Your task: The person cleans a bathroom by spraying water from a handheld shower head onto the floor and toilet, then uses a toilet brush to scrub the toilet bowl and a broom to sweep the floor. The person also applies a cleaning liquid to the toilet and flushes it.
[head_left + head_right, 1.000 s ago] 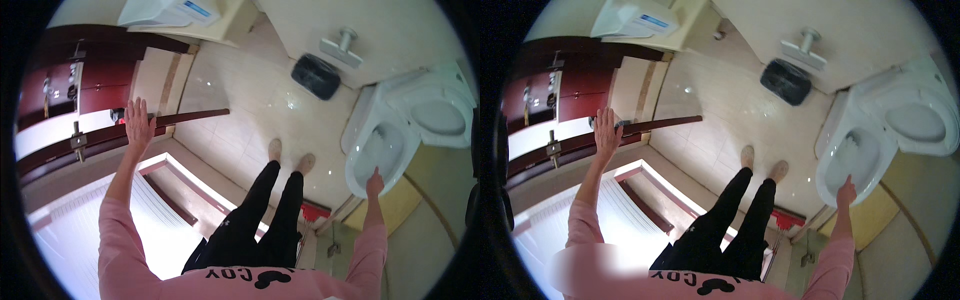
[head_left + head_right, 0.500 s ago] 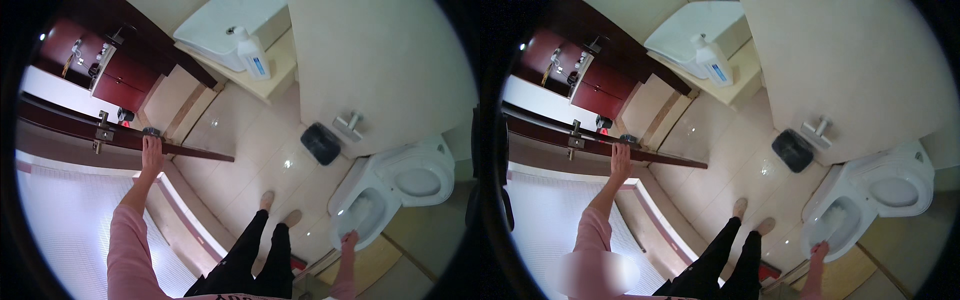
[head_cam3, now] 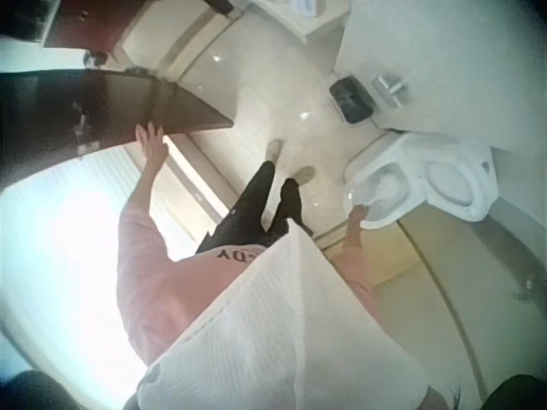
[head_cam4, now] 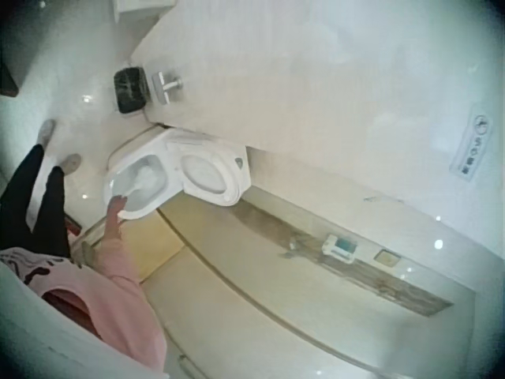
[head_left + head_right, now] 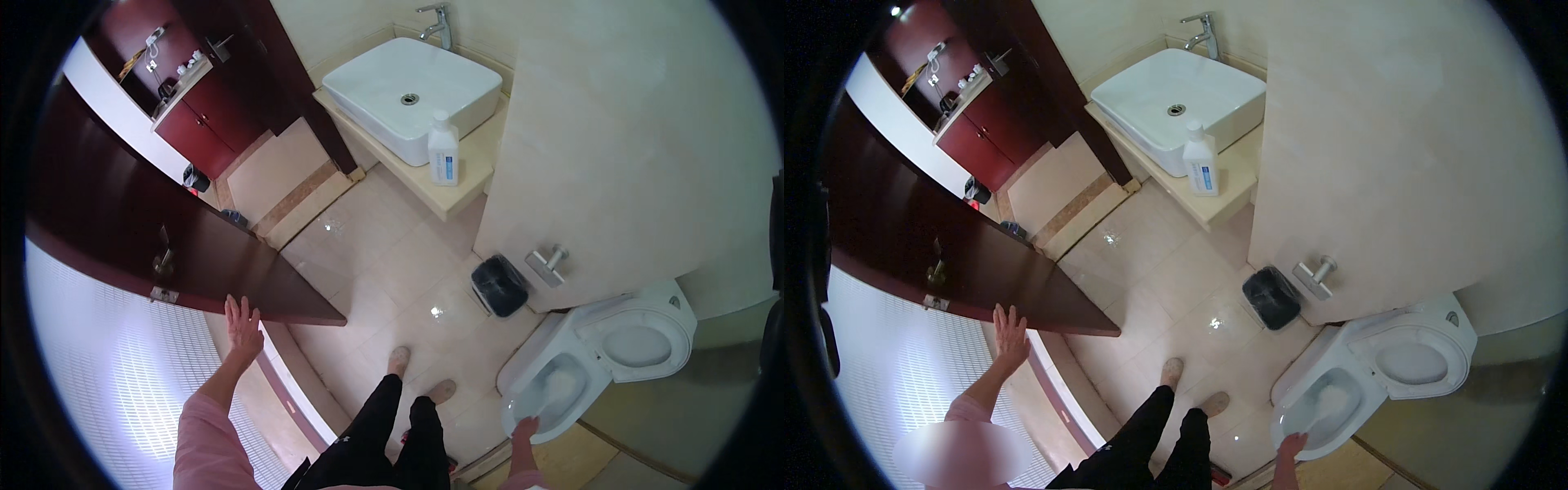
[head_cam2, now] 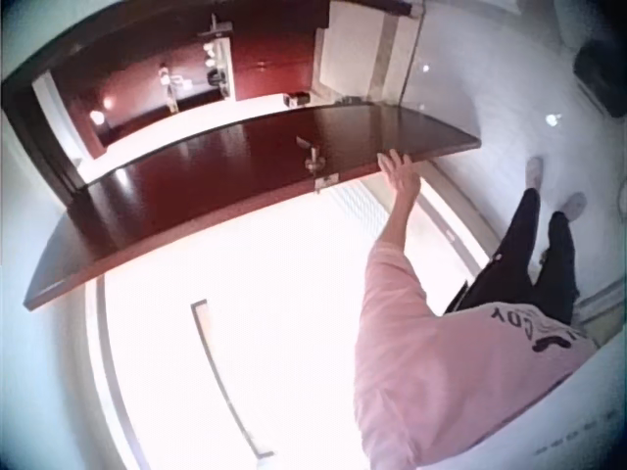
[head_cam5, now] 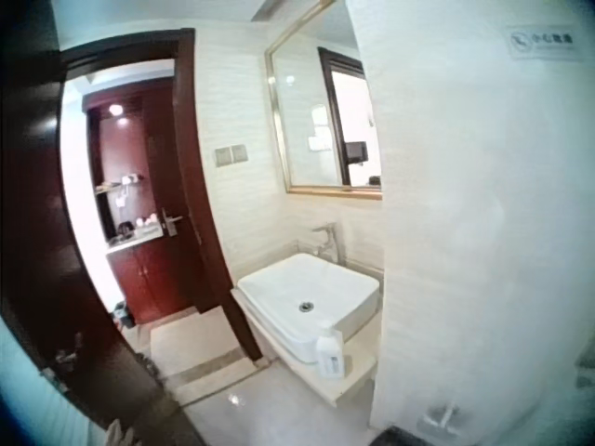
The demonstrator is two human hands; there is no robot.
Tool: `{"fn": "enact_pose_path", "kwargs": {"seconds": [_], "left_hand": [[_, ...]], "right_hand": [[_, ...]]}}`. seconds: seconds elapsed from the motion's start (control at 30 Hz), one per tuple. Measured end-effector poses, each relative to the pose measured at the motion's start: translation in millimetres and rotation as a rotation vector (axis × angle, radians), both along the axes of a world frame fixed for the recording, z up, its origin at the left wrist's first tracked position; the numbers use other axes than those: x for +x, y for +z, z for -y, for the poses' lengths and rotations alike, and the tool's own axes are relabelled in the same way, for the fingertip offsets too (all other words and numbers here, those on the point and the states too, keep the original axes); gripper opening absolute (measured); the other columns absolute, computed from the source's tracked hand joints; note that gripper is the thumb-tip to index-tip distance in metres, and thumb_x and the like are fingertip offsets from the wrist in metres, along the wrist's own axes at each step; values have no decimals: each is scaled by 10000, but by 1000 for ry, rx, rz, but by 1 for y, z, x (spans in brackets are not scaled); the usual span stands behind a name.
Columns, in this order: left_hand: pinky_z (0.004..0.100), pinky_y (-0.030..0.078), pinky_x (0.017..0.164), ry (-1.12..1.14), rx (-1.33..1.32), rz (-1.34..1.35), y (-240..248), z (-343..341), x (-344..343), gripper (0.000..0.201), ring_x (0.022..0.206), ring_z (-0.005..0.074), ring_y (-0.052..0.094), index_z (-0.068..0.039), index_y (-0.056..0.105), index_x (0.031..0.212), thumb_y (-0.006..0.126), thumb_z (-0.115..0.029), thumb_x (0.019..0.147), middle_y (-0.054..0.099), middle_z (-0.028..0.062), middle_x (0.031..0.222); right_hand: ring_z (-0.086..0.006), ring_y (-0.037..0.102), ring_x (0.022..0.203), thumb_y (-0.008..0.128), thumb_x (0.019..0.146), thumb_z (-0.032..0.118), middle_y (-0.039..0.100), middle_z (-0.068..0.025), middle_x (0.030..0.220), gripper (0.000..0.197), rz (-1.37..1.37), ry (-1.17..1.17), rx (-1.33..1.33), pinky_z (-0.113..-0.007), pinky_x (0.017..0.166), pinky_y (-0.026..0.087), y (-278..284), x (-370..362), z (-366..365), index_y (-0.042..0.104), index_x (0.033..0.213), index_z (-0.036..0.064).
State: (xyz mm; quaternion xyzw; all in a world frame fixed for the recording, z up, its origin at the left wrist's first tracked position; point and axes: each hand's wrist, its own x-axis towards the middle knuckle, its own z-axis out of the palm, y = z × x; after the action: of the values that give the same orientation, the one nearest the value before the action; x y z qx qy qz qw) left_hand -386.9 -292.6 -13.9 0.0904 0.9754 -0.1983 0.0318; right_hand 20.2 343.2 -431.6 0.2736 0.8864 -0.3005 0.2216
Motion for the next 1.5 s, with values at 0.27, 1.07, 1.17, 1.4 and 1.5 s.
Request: {"fn": "enact_pose_path", "kwargs": {"seconds": [0.27,1.07,1.17,1.4,1.5], "left_hand": [[508,175,1020,304,254,85,-27,18,37,673,1231,453,173,-54,405,1210,704,-241,637,224,231,1335],[455,323,901,-773,1020,35,11,-369,-360,804,1008,357,430,-25,431,1122,765,-387,486,517,157,985],[416,383,807,-805,1039,22,15,-359,-361,642,911,340,483,-51,513,1043,774,-300,512,542,165,949],[372,446,714,-572,1474,-51,13,-294,-286,597,854,297,517,-109,501,1054,760,-192,523,500,120,908],[367,456,758,-217,1472,146,3,-226,-261,624,921,283,524,-119,454,1107,755,-218,570,487,98,1010]], "right_hand": [[-196,482,534,500,793,271,549,-81,754,195,357,-420,-132,-364,473,405,29,-17,30,524,829,81],[-59,392,574,462,865,176,402,29,678,368,-536,-1252,30,-224,476,326,222,-100,260,405,1192,18],[-76,407,647,459,867,156,454,-2,763,399,-430,-999,184,-226,552,355,228,-123,272,386,1230,10],[-112,445,711,471,860,124,525,-82,894,426,-310,-640,-3,-239,638,397,213,-198,249,374,1237,-50],[-78,403,554,500,842,144,473,-14,680,429,-350,-432,-100,-223,486,348,208,-280,241,404,1222,-32]]}}
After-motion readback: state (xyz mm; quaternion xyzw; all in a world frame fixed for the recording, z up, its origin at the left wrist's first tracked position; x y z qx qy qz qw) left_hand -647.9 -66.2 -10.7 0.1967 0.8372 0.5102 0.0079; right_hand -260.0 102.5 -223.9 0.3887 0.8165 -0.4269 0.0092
